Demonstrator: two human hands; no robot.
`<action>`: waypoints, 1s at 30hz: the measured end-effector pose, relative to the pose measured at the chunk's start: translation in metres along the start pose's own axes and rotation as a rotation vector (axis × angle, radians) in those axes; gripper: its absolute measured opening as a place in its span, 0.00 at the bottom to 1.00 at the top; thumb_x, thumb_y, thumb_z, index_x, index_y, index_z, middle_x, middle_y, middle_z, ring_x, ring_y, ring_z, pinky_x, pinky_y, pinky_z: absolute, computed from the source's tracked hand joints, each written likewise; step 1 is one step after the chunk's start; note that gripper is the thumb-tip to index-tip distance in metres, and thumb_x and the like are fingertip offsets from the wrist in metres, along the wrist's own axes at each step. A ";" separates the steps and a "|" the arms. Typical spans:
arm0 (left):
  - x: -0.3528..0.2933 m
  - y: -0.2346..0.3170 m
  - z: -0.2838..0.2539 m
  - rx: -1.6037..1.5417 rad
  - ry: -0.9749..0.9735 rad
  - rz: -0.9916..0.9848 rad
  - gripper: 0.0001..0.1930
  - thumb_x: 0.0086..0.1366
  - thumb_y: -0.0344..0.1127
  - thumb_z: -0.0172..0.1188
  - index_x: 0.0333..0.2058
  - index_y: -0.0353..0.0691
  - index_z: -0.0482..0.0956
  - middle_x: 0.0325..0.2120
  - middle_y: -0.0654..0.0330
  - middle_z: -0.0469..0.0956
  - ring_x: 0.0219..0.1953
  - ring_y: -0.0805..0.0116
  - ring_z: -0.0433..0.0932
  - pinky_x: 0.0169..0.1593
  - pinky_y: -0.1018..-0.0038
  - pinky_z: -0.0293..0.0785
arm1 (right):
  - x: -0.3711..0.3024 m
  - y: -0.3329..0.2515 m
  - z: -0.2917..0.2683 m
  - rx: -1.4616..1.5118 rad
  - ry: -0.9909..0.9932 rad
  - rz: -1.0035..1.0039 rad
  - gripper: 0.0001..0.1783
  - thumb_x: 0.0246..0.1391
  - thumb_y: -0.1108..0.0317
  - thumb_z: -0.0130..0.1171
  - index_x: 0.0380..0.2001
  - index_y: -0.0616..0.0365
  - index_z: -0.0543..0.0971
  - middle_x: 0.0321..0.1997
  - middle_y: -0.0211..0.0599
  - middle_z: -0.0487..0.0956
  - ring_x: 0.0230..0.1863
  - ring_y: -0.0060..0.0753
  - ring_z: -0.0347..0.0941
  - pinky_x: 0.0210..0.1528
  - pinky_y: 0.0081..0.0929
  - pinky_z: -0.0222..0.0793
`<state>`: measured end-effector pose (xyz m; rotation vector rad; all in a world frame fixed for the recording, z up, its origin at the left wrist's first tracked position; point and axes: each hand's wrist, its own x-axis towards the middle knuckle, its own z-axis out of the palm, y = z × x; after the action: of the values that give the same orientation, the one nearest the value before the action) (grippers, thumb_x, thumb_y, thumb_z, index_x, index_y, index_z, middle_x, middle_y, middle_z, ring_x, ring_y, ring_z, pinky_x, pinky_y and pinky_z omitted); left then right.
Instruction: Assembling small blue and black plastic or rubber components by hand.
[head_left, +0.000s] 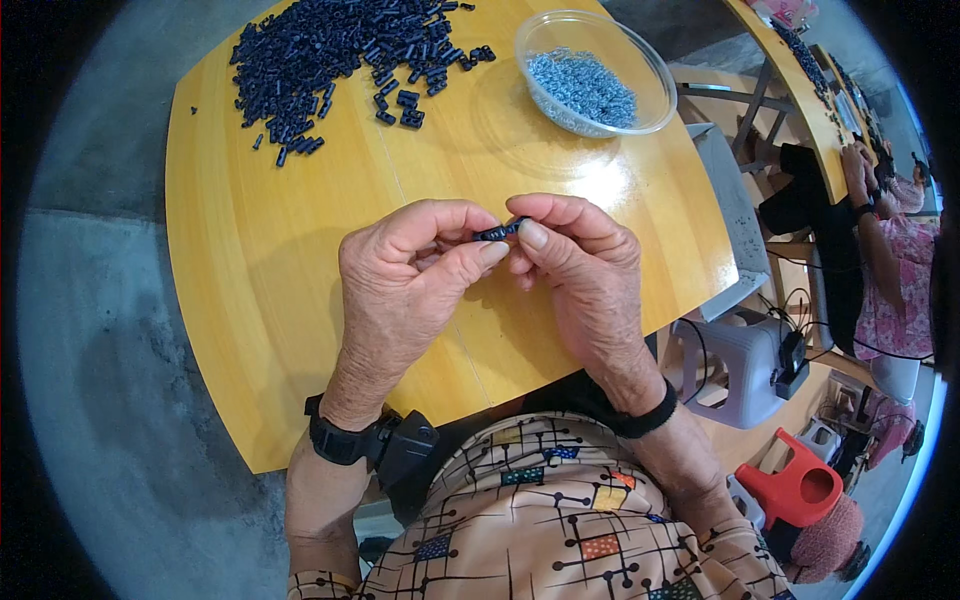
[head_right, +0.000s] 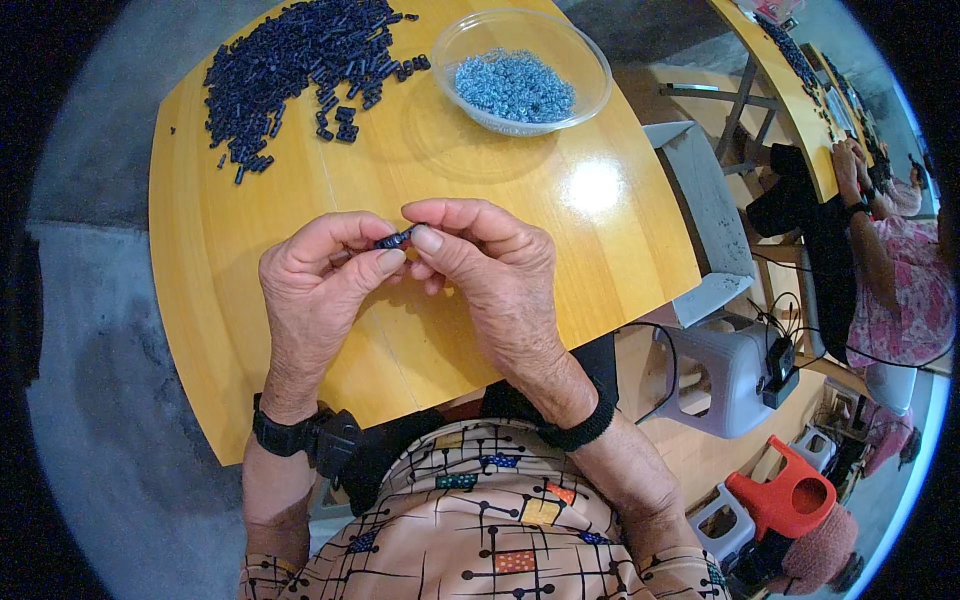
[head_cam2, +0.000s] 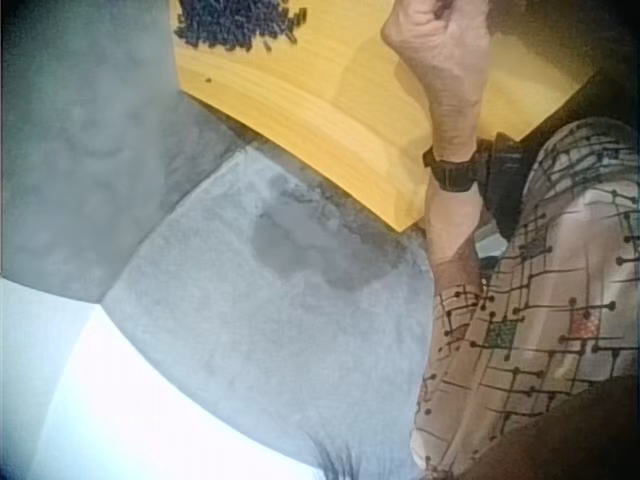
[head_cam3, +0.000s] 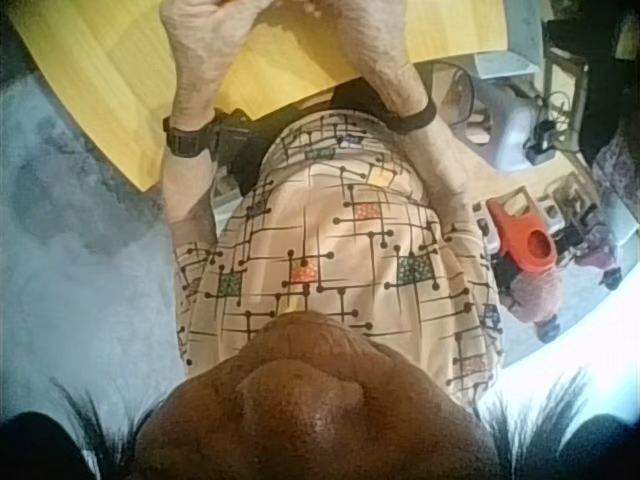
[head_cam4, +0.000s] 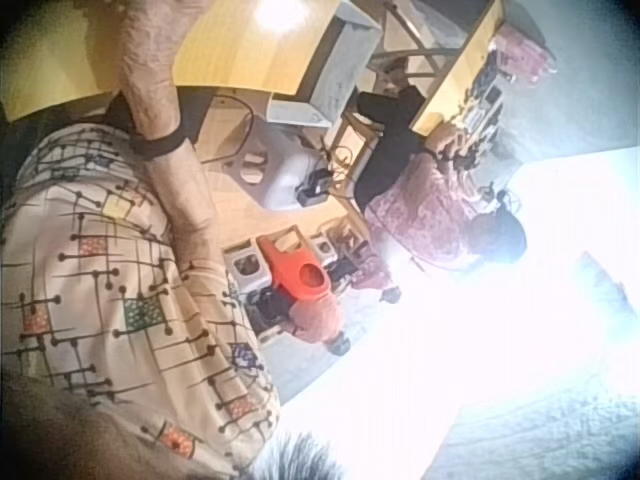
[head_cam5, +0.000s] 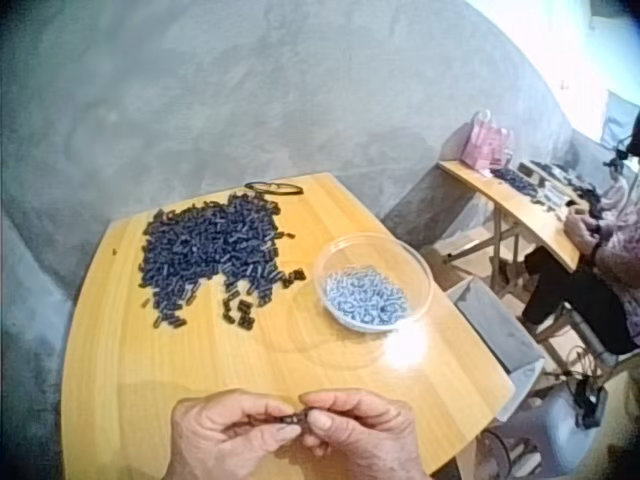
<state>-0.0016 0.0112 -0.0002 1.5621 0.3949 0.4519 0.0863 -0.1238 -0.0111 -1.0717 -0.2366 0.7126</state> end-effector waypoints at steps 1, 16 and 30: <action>0.000 0.000 0.000 0.000 0.000 0.000 0.08 0.55 0.21 0.65 0.35 0.32 0.80 0.27 0.64 0.80 0.30 0.81 0.78 0.34 0.84 0.75 | 0.000 0.000 0.000 -0.001 0.005 0.002 0.11 0.55 0.74 0.60 0.43 0.64 0.80 0.30 0.32 0.81 0.30 0.18 0.75 0.31 0.15 0.72; -0.001 0.001 0.002 0.075 -0.012 0.054 0.09 0.54 0.22 0.66 0.35 0.33 0.80 0.29 0.65 0.80 0.31 0.81 0.78 0.36 0.84 0.76 | 0.000 -0.002 -0.001 -0.127 -0.003 -0.065 0.10 0.55 0.75 0.60 0.42 0.65 0.80 0.29 0.31 0.80 0.29 0.16 0.74 0.31 0.15 0.71; 0.000 0.003 0.001 0.192 -0.007 0.128 0.08 0.54 0.22 0.66 0.33 0.34 0.81 0.27 0.65 0.80 0.29 0.81 0.77 0.35 0.84 0.74 | -0.002 -0.003 0.000 -0.291 0.004 -0.171 0.09 0.54 0.77 0.60 0.40 0.66 0.80 0.30 0.30 0.79 0.30 0.16 0.73 0.34 0.14 0.70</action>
<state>-0.0014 0.0097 0.0029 1.7824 0.3417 0.5192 0.0858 -0.1253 -0.0083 -1.3120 -0.4334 0.5314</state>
